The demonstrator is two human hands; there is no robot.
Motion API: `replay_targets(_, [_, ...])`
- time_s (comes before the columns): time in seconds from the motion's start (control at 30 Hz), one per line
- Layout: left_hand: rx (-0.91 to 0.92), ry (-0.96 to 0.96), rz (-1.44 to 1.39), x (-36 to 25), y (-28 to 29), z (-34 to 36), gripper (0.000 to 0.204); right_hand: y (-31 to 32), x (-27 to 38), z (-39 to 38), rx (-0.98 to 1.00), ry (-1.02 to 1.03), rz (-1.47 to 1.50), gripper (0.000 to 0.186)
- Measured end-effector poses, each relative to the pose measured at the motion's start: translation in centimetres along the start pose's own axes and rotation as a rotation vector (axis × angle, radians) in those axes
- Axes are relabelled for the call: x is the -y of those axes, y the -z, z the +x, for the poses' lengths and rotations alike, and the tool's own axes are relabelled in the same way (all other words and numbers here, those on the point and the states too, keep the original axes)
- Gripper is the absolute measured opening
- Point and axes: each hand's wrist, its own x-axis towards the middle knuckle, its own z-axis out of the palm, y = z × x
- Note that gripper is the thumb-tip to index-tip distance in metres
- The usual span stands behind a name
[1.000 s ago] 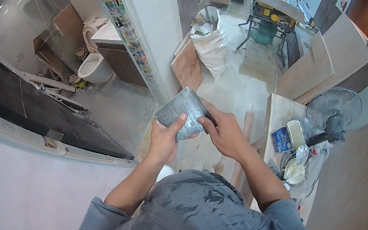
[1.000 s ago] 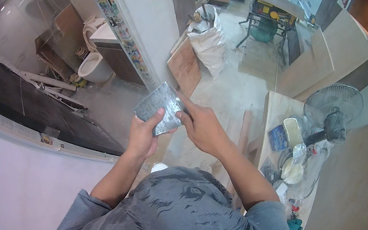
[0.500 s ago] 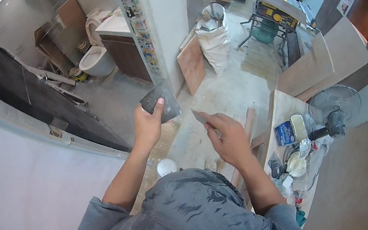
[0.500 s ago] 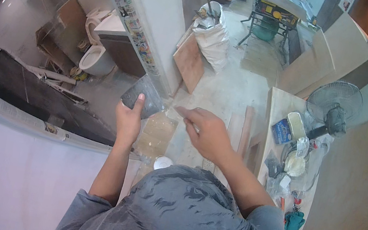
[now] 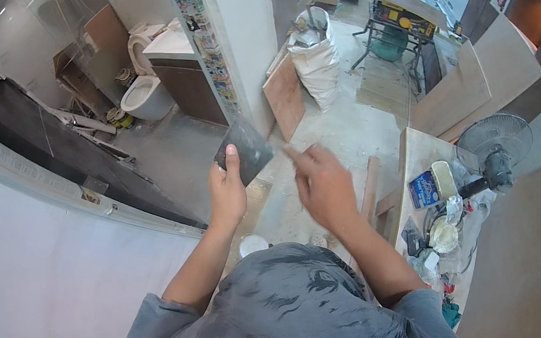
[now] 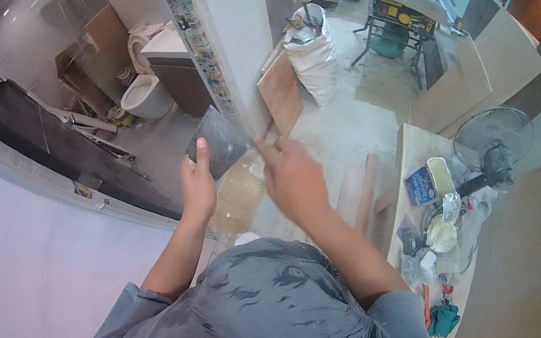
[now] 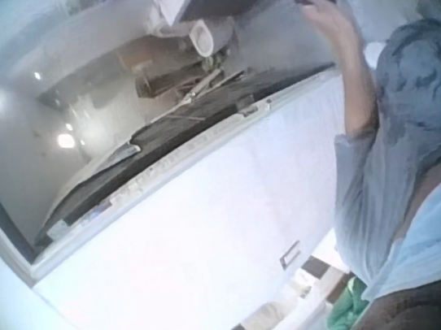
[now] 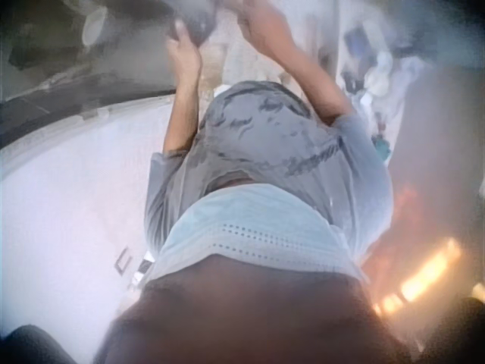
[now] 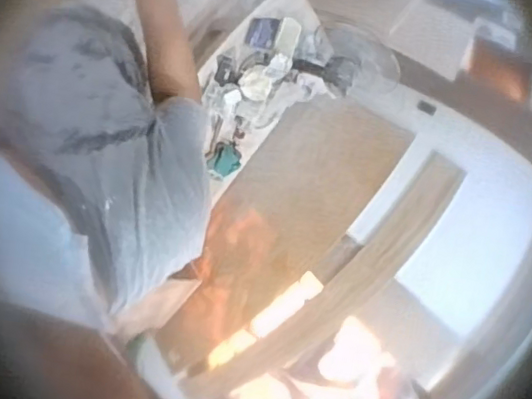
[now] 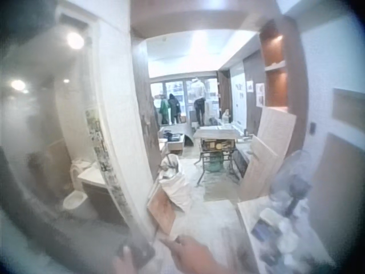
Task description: The person uses a trowel and a smaller scraper to apply and smooth white plaster onto a vertical wall surface. They repeatedly scoop material from a container and spread it along the wall, focusing on a specific section near the floor.
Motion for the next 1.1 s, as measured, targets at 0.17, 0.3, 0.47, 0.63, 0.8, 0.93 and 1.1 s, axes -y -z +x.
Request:
replay_targets(0.17, [0.014,-0.026,-0.223,0.8,-1.1,-0.7,0.048,-1.5,3.0,-1.5,0.124,0.033,0.106,0.042])
replay_targets(0.3, [0.041,-0.134,-0.050,0.8,-1.7,-2.1,0.050,-1.9,0.3,0.1,0.077,-0.074,0.030,0.042])
replay_targets(0.47, [-0.005,-0.063,-0.048,0.5,-2.1,-2.7,0.051,-0.4,-2.3,1.8,0.023,-0.157,0.079,0.041])
replay_targets(0.63, [-0.016,0.037,-0.133,1.3,-2.2,-2.3,0.044,-0.7,0.2,-1.0,0.005,-0.059,0.141,0.036])
replay_targets(0.8, [-0.059,-0.017,-0.180,1.6,-2.5,-2.1,0.049,-0.7,-3.8,0.0,0.038,-0.168,0.070,0.033])
replay_targets(0.93, [0.070,0.104,-0.118,2.3,-1.0,-1.6,0.041,1.1,-1.8,-1.2,0.009,-0.142,0.102,0.031])
replay_targets(1.1, [0.196,0.076,-0.375,1.6,-2.0,-2.2,0.042,-0.5,-5.1,-1.1,0.005,-0.192,0.041,0.028])
